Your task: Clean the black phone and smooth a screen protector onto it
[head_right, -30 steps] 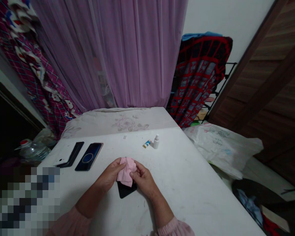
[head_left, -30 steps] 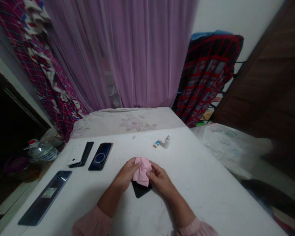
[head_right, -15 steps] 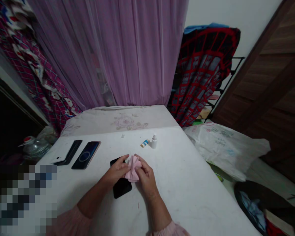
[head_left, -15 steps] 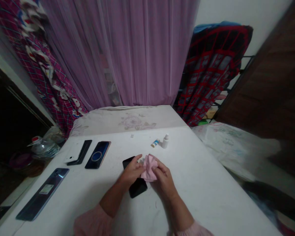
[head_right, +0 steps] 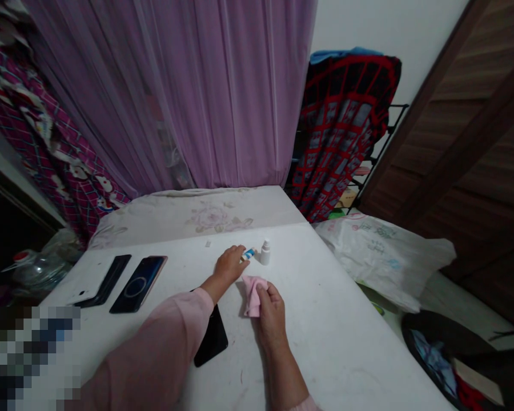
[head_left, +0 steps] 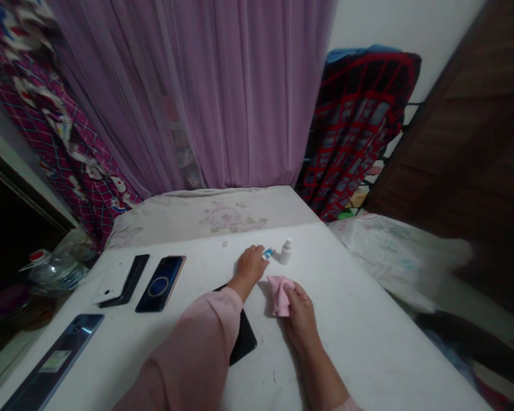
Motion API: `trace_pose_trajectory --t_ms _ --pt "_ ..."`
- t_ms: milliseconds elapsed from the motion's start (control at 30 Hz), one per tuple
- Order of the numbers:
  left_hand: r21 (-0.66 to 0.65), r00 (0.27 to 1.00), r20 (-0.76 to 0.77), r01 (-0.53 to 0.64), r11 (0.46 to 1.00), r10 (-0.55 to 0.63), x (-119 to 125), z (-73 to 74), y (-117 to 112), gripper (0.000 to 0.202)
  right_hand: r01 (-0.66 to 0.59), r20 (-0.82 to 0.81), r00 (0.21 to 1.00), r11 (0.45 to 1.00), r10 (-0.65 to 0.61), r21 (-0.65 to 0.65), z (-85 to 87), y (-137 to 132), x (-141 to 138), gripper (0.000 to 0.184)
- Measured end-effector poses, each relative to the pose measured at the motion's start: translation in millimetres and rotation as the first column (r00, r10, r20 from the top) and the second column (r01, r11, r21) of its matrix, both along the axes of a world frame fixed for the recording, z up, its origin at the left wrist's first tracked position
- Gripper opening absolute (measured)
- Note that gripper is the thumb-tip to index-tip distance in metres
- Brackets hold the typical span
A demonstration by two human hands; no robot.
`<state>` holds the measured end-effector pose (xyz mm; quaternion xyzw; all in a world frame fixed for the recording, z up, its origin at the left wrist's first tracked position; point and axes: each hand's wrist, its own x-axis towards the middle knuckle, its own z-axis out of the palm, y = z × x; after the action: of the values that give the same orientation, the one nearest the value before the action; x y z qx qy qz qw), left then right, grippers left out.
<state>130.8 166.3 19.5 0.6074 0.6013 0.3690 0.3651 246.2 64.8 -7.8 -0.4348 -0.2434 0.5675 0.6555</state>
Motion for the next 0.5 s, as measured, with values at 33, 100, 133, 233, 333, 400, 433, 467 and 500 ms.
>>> trace_pose_trajectory --t_ms 33,100,133,233,333,400,433,467,500 --pt "-0.005 0.999 -0.034 0.001 1.000 -0.001 -1.6 -1.2 1.9 0.027 0.001 0.017 1.000 1.000 -0.001 -0.002 -0.6 0.3 1.0 0.029" --pt "-0.021 0.994 -0.105 -0.024 0.999 0.022 -13.1 -2.4 5.9 0.027 -0.006 0.037 0.999 1.000 0.007 -0.008 -1.9 0.7 2.0 0.030" --pt "-0.031 0.989 -0.143 -0.050 0.998 0.045 -23.5 -2.0 8.0 0.027 -0.009 0.039 0.999 1.000 0.009 -0.013 -2.6 0.8 2.0 0.030" --pt "-0.063 0.954 -0.266 -0.164 0.984 0.141 -72.0 4.6 13.9 0.028 -0.012 0.024 1.000 0.999 0.013 -0.033 -4.4 1.5 0.7 0.033" --pt "-0.081 0.888 -0.394 -0.290 0.954 0.237 -134.5 18.9 18.7 0.033 -0.016 0.032 0.999 0.999 0.017 -0.039 -5.4 2.1 -1.4 0.035" --pt "-0.095 0.826 -0.500 -0.353 0.931 0.262 -174.2 29.8 21.5 0.037 -0.017 0.051 0.999 0.999 0.019 -0.043 -5.2 2.4 -2.5 0.035" --pt "-0.113 0.789 -0.554 -0.386 0.916 0.264 -191.8 34.7 22.7 0.036 -0.013 0.058 0.998 0.999 0.016 -0.046 -4.8 2.4 -2.9 0.035" --pt "-0.137 0.756 -0.602 -0.414 0.900 0.256 -207.6 38.8 23.5 0.036 -0.007 0.065 0.998 0.999 0.010 -0.050 -4.2 2.4 -3.2 0.035" --pt "-0.149 0.723 -0.644 -0.438 0.886 0.250 -221.7 41.9 23.7 0.036 -0.001 0.075 0.997 0.999 0.005 -0.053 -3.4 2.4 -3.4 0.035"
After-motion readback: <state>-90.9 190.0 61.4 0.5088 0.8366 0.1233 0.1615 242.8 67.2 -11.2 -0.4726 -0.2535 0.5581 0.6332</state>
